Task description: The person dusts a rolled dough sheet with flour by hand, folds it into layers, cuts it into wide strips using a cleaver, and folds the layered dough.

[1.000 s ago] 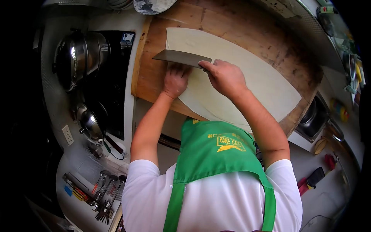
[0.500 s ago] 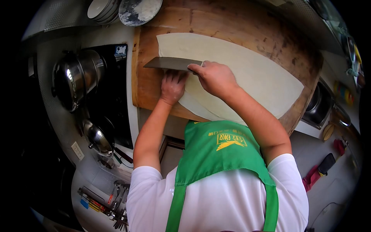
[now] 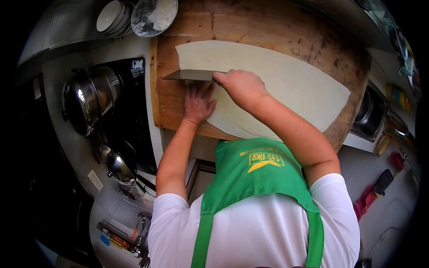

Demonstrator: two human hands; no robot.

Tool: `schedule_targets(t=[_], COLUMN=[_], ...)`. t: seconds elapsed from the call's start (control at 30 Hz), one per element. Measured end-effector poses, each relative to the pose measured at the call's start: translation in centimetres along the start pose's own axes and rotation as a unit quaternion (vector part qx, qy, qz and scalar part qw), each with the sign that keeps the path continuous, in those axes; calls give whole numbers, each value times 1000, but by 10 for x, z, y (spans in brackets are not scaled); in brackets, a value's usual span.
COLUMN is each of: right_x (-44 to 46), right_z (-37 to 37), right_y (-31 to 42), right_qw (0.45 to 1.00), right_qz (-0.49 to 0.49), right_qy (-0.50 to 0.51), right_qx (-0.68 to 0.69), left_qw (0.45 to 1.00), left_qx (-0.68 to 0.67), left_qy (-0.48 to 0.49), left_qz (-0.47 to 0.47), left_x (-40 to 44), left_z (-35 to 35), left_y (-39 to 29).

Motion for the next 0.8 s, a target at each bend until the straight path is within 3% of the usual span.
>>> schedule_targets(t=[0.8], right_x=[-155], right_z=[17], right_y=[-126], right_qw=[995], right_qz=[-93], right_qy=[-9], right_qx=[-38], left_qw=[995], left_qx=[66], left_qy=[72], left_qz=[5], left_x=[-2], left_z=[-11], left_y=[-6])
Point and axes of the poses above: each hand's wrist, its own x-axis towards the middle knuckle, its own z-axis out of the back of the hand, y = z × x, the point moved 9 cm from there along x, towards the middle knuckle, and after that the axes turned 9 degrees about y, right-handed, at the moved point
